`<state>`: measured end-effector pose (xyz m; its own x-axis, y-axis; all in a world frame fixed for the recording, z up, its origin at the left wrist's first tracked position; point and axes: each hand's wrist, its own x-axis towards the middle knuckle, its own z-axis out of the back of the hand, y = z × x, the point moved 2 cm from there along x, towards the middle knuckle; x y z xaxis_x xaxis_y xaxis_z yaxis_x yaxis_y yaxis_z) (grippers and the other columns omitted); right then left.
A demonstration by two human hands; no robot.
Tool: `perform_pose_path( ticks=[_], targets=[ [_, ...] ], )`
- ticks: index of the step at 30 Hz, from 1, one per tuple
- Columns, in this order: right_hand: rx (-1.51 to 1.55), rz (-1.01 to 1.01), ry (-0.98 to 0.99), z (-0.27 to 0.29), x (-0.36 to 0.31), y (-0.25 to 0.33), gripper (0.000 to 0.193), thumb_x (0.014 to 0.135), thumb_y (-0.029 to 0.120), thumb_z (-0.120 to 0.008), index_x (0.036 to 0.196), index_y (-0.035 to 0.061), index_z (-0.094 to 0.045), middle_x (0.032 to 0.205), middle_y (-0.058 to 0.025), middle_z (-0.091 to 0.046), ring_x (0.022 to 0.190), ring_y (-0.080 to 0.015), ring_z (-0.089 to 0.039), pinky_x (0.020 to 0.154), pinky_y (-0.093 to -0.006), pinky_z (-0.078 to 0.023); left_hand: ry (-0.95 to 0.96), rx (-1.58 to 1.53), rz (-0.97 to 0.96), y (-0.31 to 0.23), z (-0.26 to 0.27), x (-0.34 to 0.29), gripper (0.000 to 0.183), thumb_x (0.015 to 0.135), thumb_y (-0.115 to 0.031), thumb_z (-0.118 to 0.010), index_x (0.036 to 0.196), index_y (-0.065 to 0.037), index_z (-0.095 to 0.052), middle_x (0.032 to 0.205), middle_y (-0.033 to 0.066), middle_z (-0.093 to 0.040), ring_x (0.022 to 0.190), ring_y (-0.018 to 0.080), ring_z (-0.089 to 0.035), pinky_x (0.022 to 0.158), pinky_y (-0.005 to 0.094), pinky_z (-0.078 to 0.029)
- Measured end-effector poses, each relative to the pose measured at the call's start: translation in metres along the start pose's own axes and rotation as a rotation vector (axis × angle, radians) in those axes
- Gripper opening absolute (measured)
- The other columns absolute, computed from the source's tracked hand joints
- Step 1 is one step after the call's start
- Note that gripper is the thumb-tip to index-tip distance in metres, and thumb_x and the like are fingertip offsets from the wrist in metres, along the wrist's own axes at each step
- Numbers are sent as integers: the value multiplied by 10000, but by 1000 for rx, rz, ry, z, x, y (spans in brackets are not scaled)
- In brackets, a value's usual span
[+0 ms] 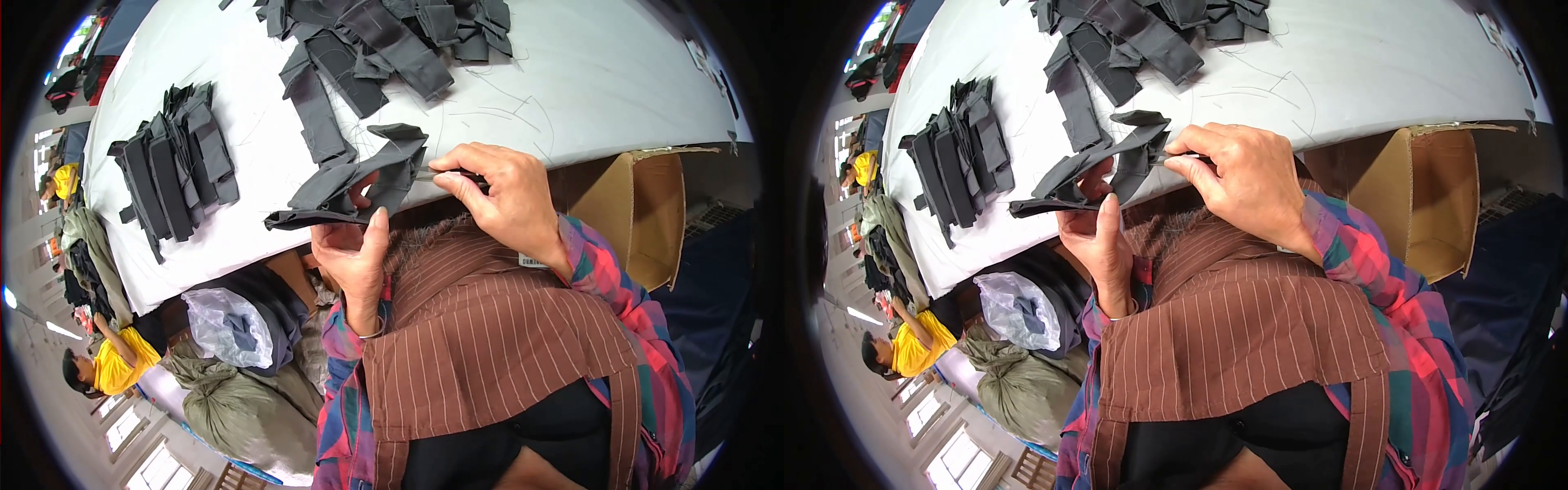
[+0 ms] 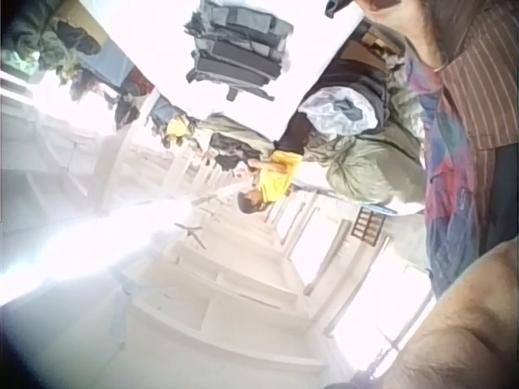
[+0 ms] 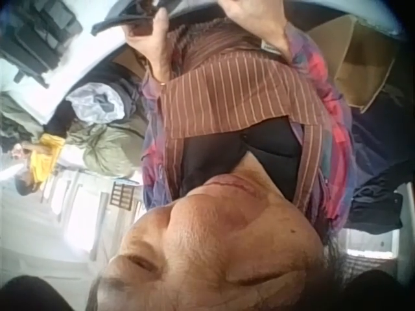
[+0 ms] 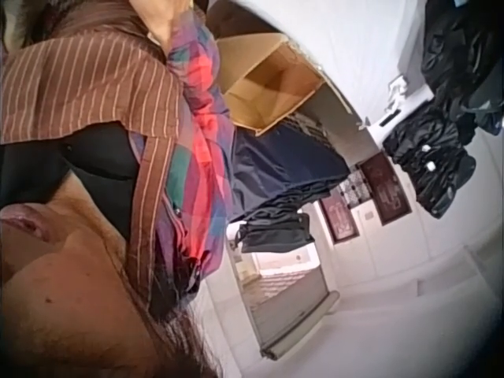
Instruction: Trim excess thread from fabric straps using snips.
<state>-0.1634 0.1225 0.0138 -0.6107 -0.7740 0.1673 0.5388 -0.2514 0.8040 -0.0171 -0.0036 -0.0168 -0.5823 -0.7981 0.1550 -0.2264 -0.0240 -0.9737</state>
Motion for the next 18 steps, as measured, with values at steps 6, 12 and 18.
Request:
perform_pose_path(
  ticks=[6, 12, 18],
  targets=[
    [-59, -4, -7, -2, 7, -1, 120, 807, 139, -686, 892, 53, -684, 807, -83, -681, 705, -220, -660, 606, -291, -496, 43, 40, -25, -1, -3, 4, 561, 777, 43, -646, 1301, 0, -451, 1213, 178, -579, 1145, 252, -562, 890, 296, -431],
    [-40, -14, -57, 2, 12, -1, 117, 808, 134, -686, 890, 51, -686, 825, -87, -688, 723, -216, -666, 624, -288, -504, 35, 51, -17, 0, -2, 2, 566, 775, 51, -650, 1301, -3, -448, 1224, 174, -569, 1144, 252, -561, 870, 280, -441],
    [-38, 20, 5, -1, 16, -4, 112, 803, 129, -684, 881, 48, -686, 805, -88, -685, 714, -220, -661, 618, -299, -501, 20, 37, 34, -1, -1, 0, 572, 766, 63, -656, 1296, 0, -449, 1227, 173, -561, 1139, 252, -561, 833, 260, -458]
  ],
)
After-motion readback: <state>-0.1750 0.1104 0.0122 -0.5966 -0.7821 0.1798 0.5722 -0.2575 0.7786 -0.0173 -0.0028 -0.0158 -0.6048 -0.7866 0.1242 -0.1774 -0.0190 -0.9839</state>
